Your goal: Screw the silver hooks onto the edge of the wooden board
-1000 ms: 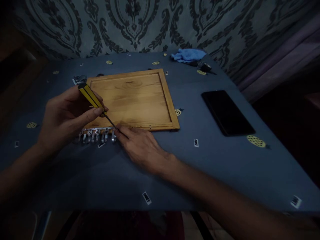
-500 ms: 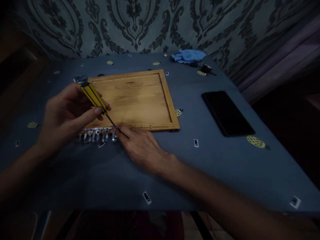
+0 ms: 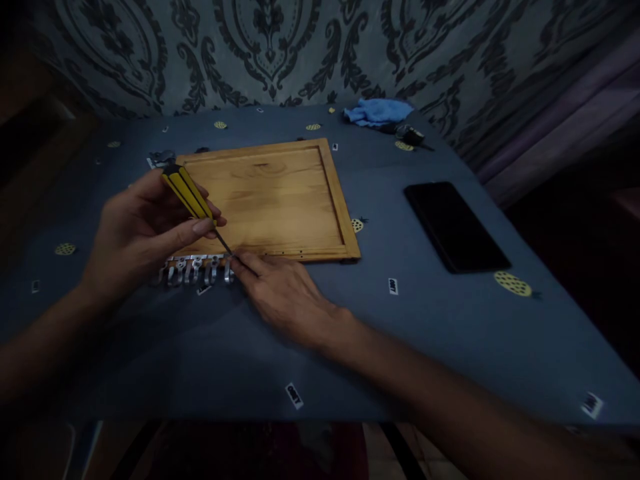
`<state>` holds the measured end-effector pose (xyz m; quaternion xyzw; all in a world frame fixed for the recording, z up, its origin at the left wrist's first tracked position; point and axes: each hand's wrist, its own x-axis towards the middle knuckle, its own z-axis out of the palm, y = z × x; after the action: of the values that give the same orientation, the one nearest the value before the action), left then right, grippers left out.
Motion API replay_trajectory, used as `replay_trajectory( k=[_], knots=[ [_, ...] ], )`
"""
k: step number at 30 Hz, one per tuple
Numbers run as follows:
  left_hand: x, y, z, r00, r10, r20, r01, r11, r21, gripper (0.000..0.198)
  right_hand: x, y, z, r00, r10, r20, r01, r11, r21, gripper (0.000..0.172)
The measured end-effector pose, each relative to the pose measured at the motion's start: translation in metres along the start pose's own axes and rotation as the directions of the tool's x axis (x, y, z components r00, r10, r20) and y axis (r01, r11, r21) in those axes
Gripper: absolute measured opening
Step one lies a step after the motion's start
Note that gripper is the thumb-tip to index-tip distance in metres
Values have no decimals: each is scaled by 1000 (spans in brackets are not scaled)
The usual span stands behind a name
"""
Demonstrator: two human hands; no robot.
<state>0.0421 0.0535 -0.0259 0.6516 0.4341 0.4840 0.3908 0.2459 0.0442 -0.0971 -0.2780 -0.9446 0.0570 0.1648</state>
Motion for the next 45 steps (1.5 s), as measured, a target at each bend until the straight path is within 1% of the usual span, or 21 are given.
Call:
replay_trajectory(
  k=[5,10,14,19,24,27,32,34,38,41,45],
  knots=[
    [0,-2,1,999,15,-31,-14,999,48,28,0,-1,-2,1000,6,-3,-6,1000,8,42],
    [-1,2,-1,1000,24,10,-25,998,59,23,-1,0,-1,1000,4,-13,-4,999,46,43],
    [-1,1,-2,999,35,40,-37,998,48,24,-1,0,0,1000,15,3,-15,999,49,44],
    [-1,-2,-2,999,43,25,-44,996,78,24,0,-1,-2,1000,17,15,-18,999,39,42],
    [0,-3,-4,999,49,-3,-48,989,139,27,0,0,-2,1000,0,7,0,1000,28,42],
    [1,-3,-6,1000,30,-8,-28,991,131,29,1,0,-1,1000,6,9,-6,1000,24,41],
    [2,-3,-8,998,61,-2,-61,995,74,42,-1,1,-1,1000,-2,5,2,1000,27,41],
    [2,-4,-7,998,63,-4,-62,994,87,39,-1,1,0,1000,2,9,-2,1000,22,40],
    [2,-4,-6,998,58,26,-61,991,115,24,-1,1,1,1000,-2,-9,2,1000,19,41],
    [2,-4,-6,997,62,44,-66,993,102,25,0,0,-1,1000,3,-4,-3,1000,14,41],
    [2,-2,-7,998,62,30,-66,991,121,24,1,-1,-3,1000,11,22,-11,1000,10,41]
  ],
)
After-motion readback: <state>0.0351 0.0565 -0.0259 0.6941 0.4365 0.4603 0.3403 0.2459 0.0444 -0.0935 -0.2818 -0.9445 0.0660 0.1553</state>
